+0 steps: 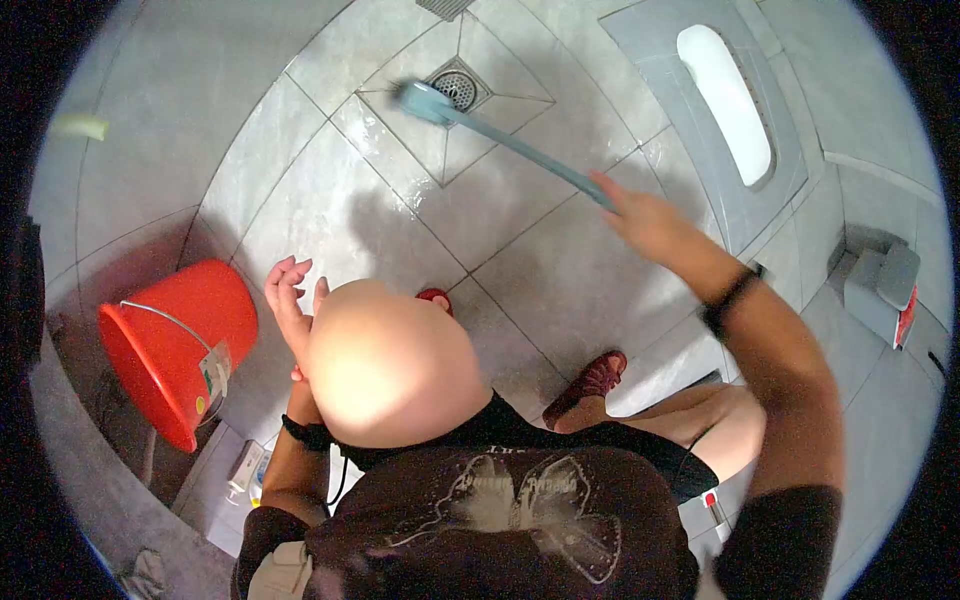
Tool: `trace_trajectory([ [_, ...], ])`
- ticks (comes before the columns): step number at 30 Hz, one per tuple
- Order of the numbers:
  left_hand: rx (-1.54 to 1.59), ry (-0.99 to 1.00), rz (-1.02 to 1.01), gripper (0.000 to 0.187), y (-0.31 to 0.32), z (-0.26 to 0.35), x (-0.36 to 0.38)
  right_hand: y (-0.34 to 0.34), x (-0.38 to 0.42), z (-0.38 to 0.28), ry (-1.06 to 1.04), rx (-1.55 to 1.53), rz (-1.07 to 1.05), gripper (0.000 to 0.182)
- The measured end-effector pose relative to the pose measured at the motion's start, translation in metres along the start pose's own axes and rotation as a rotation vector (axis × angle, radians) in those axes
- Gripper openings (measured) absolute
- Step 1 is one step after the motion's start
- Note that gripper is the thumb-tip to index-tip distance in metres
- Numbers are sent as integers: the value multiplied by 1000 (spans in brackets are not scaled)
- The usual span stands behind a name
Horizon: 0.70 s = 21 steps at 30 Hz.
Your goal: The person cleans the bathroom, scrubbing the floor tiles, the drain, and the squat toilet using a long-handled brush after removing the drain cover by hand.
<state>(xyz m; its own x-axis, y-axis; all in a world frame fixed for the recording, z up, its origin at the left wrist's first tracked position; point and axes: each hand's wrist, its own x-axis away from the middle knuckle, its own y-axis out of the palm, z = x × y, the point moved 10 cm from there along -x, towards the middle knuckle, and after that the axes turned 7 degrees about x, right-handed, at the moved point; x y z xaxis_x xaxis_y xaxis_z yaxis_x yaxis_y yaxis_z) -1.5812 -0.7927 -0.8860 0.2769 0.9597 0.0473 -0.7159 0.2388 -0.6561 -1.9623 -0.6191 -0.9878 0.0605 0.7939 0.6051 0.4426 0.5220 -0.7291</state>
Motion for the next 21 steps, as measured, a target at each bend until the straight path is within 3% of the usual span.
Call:
trace_trajectory([
  [3,-18,63,7,25,-3,7,-3,-6,-49,-42,104,53,-93,49],
  [8,-38,-3,32,25,-16,-10,9,-26,56,17,-129,105,66,50],
  [10,-20,-53,49,26,-17,-14,10,-27,80,57,353,134,-345,52],
  [12,-3,-34,25,27,-9,-8,6,-18,27,27,-53,90,58,53],
  [14,1,-8,28,27,-8,-1,5,0,-46,-12,-28,25,11,51],
  [15,7,-1,0,28,-4,1,7,-8,-57,-35,-35,25,22,51],
  [17,14,28,-12,28,3,-2,2,-10,-61,-52,79,52,-163,50],
  [19,-1,14,-18,28,-1,-6,9,-19,-16,-6,-23,107,-66,49],
  [21,-2,27,24,28,-5,-8,1,-28,42,45,91,144,-128,49],
])
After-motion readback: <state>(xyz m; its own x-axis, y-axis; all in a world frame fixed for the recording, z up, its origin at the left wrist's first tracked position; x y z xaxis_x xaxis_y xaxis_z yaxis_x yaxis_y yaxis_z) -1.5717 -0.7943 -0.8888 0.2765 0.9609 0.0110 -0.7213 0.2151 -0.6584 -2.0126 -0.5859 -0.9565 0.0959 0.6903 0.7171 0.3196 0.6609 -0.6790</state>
